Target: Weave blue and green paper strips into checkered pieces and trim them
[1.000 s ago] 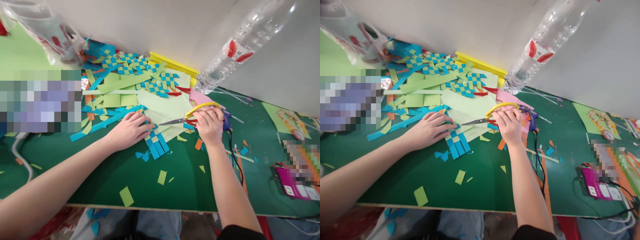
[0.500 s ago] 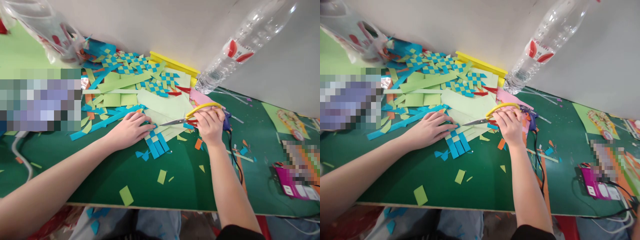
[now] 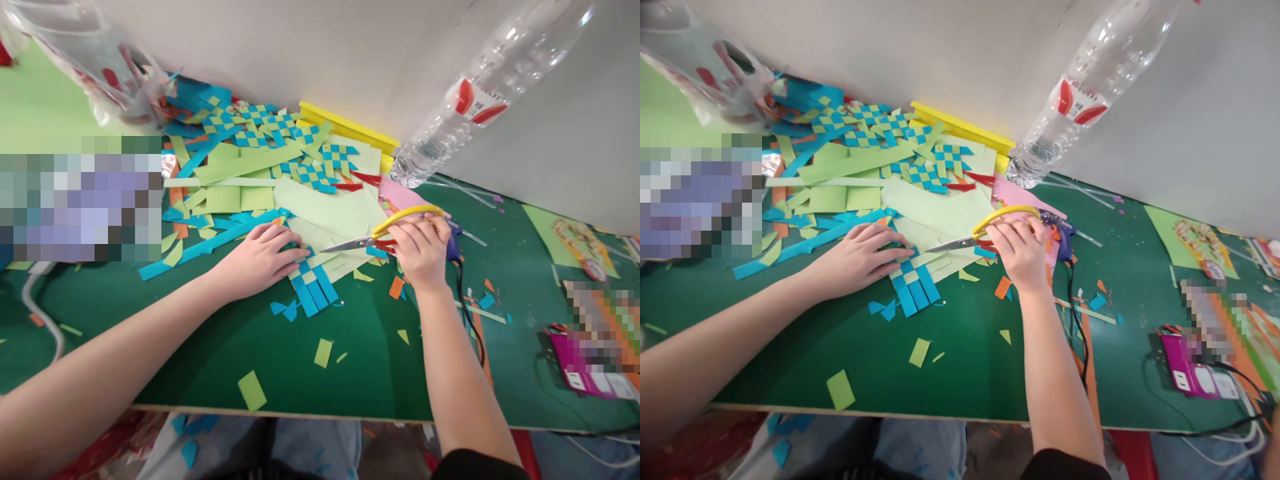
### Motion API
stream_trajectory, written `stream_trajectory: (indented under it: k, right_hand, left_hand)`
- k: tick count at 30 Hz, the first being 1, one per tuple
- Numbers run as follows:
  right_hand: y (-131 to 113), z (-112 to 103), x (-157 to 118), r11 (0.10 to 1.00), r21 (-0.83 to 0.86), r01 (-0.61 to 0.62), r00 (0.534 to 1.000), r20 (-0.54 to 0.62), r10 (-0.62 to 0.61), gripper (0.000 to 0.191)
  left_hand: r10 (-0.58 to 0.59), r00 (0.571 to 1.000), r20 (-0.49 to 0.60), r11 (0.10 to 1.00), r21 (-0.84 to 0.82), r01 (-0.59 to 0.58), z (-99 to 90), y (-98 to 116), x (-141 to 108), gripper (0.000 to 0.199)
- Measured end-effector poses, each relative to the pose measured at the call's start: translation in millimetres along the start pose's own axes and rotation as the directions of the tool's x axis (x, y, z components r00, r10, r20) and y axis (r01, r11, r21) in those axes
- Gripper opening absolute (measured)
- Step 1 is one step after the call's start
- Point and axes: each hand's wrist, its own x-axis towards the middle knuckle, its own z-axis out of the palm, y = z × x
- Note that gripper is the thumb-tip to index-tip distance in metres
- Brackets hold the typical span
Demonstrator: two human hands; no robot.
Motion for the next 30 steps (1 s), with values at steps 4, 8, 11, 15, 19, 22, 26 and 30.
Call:
stream_trajectory:
  k: [4,8,11,15,19,22,26,30]
  right_hand:
    - [0,0,0,0.999,-0.025,-0.034,0.998,0.054,0.035,0.028]
    - [1,-1,-1,1.0,-0.028,-0.01,1.0,0.027,0.011,0.028]
    - [2,-5,-2,0.998,-0.055,-0.022,0.999,0.042,0.025,0.028]
    - [2,-14,1,0.994,-0.097,-0.057,0.998,-0.011,0.056,0.027]
    - [-5,-27,2,0.991,-0.113,-0.072,0.997,-0.044,0.067,0.028]
    - [-17,-35,-3,0.99,-0.126,-0.056,0.998,0.002,0.056,0.032]
    - [-33,-40,-16,0.99,-0.122,-0.068,0.995,0.065,0.076,0.03]
    - [-42,-39,-28,0.993,-0.052,-0.102,0.989,0.103,0.107,0.031]
  left_hand:
    - [0.005,1.0,0.006,1.0,0.026,-0.005,0.2,0,0,0.034]
    - [0.006,1.0,0.006,1.0,0.025,-0.006,0.2,0,0,0.034]
    - [0.003,1.0,0.008,1.0,0.027,-0.004,0.0,1,0,0.033]
    - [0.008,1.0,0.011,0.999,0.039,-0.009,0.4,0,-1,0.034]
    - [0.009,1.0,0.004,1.0,0.03,-0.009,1.3,-1,-1,0.034]
    - [0.01,1.0,-0.002,1.0,0.016,-0.01,2.0,-1,-1,0.034]
    - [0.011,1.0,0.006,1.0,0.019,-0.011,2.3,-1,-2,0.035]
    - [0.012,1.0,0.006,1.0,0.018,-0.012,2.5,-1,-2,0.033]
